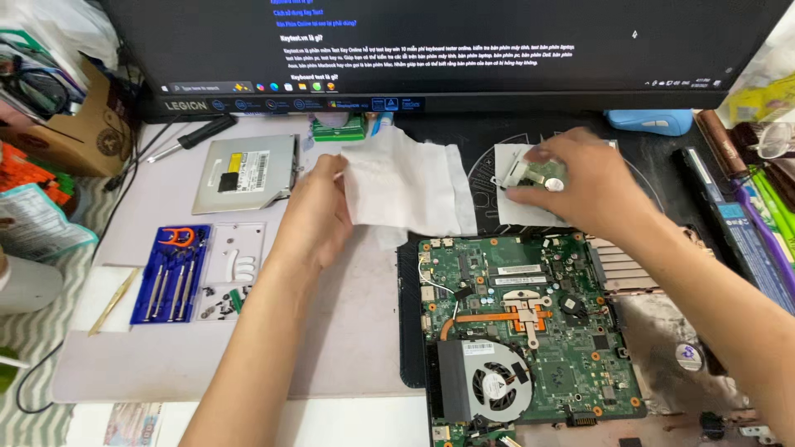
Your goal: The person removes a hard drive from a laptop chassis and then unscrews the drive from its metal mounting bracket using a small screwdriver.
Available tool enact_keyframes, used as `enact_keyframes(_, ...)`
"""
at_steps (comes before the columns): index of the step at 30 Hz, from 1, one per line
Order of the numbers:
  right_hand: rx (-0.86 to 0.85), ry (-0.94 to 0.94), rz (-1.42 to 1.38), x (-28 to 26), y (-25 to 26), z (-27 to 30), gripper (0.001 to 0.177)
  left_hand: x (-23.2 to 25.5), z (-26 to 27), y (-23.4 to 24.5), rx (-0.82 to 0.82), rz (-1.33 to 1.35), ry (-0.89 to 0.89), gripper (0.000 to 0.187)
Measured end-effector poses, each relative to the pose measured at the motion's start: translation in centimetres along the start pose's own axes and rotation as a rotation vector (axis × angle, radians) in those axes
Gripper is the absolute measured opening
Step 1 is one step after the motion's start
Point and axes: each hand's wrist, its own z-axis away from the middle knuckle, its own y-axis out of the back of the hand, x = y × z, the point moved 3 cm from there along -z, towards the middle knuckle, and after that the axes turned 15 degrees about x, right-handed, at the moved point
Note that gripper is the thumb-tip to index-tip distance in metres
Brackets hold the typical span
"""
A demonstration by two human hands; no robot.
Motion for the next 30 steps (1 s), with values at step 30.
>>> enact_keyframes(30,-0.197,-0.681,-0.621,0.6,-4.5,-4.0,0.019,1.8,7.9,-0.1,-0.350,-1.018,-0.851,0.076)
